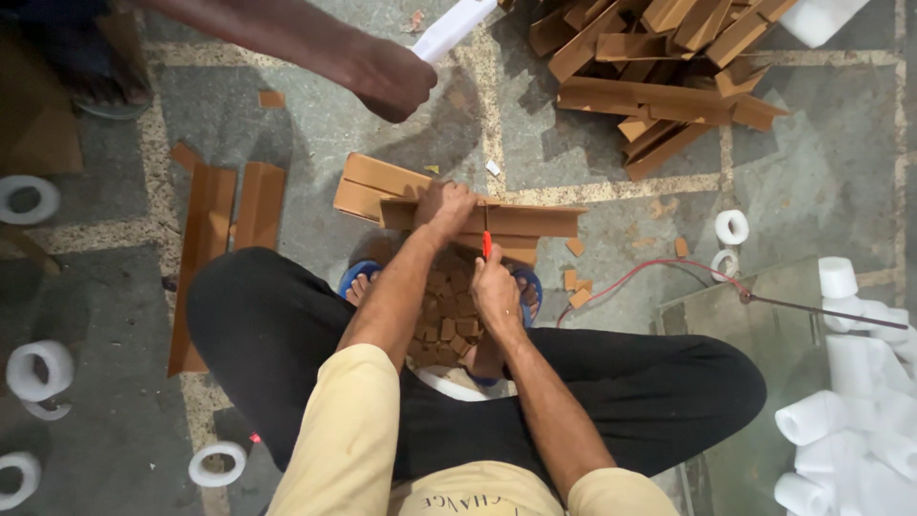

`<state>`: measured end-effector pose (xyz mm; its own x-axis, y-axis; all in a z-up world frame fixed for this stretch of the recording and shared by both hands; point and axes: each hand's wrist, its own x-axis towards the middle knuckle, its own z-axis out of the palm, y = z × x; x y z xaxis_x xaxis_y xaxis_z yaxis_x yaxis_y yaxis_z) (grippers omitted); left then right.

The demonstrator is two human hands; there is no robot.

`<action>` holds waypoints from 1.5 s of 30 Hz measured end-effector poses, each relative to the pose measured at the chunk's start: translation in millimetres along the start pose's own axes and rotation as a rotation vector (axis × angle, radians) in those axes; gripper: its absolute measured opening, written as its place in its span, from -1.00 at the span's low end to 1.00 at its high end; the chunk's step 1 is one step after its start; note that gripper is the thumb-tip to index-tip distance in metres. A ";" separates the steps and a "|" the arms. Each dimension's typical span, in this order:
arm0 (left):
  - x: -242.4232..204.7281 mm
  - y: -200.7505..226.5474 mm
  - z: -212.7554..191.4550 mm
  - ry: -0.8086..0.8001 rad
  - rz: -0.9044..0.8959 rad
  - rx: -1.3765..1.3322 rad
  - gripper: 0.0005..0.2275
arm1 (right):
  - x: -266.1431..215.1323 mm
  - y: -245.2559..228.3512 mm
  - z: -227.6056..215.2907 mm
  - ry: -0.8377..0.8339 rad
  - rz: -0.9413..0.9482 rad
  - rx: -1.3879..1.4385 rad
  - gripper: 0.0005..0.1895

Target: The person sits on the floor and uses a red utility knife to cut long strips of brown cardboard. They repeatedly cut the cardboard into smaller pieces and place them into a pile. Another person occasionally hands them white paper rolls.

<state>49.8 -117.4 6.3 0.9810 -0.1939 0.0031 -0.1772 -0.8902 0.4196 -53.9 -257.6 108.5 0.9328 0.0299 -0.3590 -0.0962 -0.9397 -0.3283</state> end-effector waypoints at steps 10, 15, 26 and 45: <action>13.4 -19.1 81.9 0.303 0.203 -0.030 -0.85 | 51.4 26.6 41.6 -0.019 0.042 -0.024 -0.64; 0.5 -15.5 53.3 0.257 0.200 0.093 -0.92 | 102.8 28.9 58.4 -0.034 0.008 -0.073 -0.72; 14.7 -13.6 47.4 0.120 0.120 0.022 -0.86 | 10.4 22.1 -21.5 -0.108 0.014 -0.071 -0.61; 20.2 8.7 24.9 0.024 0.130 -0.002 -0.88 | 12.3 14.8 -10.4 0.020 0.143 -0.044 -0.64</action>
<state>66.1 -139.3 -12.5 0.9515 -0.2973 0.0796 -0.3027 -0.8574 0.4162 -40.3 -274.8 108.3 0.9175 -0.1122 -0.3816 -0.2143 -0.9477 -0.2365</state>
